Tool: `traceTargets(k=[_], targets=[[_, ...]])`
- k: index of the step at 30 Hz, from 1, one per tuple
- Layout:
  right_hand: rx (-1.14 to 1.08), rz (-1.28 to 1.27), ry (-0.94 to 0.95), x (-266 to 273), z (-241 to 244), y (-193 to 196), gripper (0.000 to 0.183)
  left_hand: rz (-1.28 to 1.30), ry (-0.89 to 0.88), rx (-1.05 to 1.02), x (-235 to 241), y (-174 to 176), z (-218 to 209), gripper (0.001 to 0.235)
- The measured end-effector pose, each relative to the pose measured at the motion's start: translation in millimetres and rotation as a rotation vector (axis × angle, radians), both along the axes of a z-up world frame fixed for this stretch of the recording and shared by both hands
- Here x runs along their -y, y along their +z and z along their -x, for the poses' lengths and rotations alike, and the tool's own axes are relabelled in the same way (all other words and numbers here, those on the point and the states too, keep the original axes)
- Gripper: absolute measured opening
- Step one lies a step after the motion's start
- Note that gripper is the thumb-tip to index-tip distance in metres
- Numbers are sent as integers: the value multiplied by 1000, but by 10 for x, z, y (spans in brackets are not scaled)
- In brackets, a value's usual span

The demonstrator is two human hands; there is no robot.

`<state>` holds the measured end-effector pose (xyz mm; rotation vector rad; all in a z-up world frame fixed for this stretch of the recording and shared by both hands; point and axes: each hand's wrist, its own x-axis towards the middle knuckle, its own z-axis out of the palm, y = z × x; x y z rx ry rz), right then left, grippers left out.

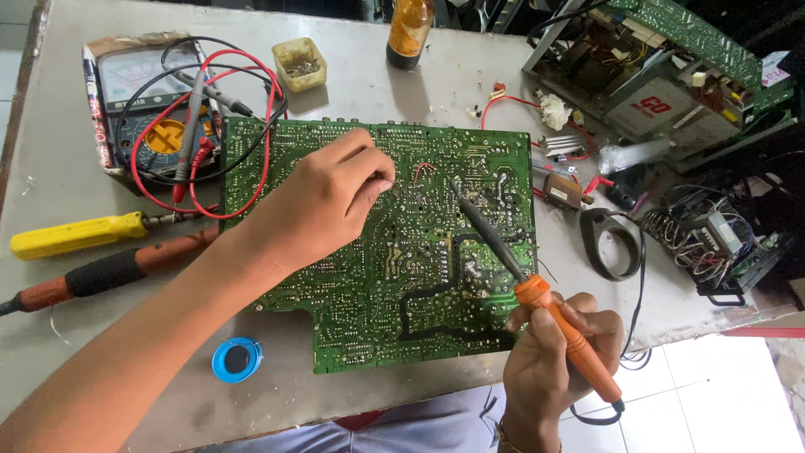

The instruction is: The person uses a yellow screwdriver to scrape a contact point on a green circuit board. They then use a soldering iron to apply heat to the board while feeding solder wire to create a joint. Finally, they use a small brown block to rub and clean the soldered area.

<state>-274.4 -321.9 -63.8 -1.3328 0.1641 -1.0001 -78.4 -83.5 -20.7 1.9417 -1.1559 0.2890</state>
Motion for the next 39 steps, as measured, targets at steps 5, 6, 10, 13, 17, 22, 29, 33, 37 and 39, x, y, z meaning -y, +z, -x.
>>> traceTargets(k=[5, 6, 10, 13, 17, 22, 29, 33, 37, 39], targets=[[37, 15, 51, -135, -73, 54, 22, -37, 8, 140, 12, -36, 5, 8], [27, 11, 30, -139, -91, 45, 22, -23, -6, 129, 5, -24, 6, 9], [19, -7, 35, -104, -81, -2, 22, 1, -30, 145, -10, -17, 11, 8], [27, 0, 1, -118, -92, -20, 24, -11, -24, 152, -21, -11, 17, 9], [2, -67, -136, -154, -113, 25, 25, -32, -20, 166, 24, -3, 3, 5], [34, -37, -168, -178, -93, -10, 20, -66, -21, 32, 69, 60, 23, 8], [54, -89, -238, -200, -131, 26, 21, -90, -14, 69, 216, 67, 14, 8], [42, -13, -194, -228, -136, 36, 21, -38, -46, 48, 292, 98, -27, 8], [43, 51, -187, -194, -130, 3, 19, -27, -80, 40, 311, 58, 1, 4], [37, 40, -198, -219, -145, 25, 19, -34, -71, 25, 286, 60, 9, 7]])
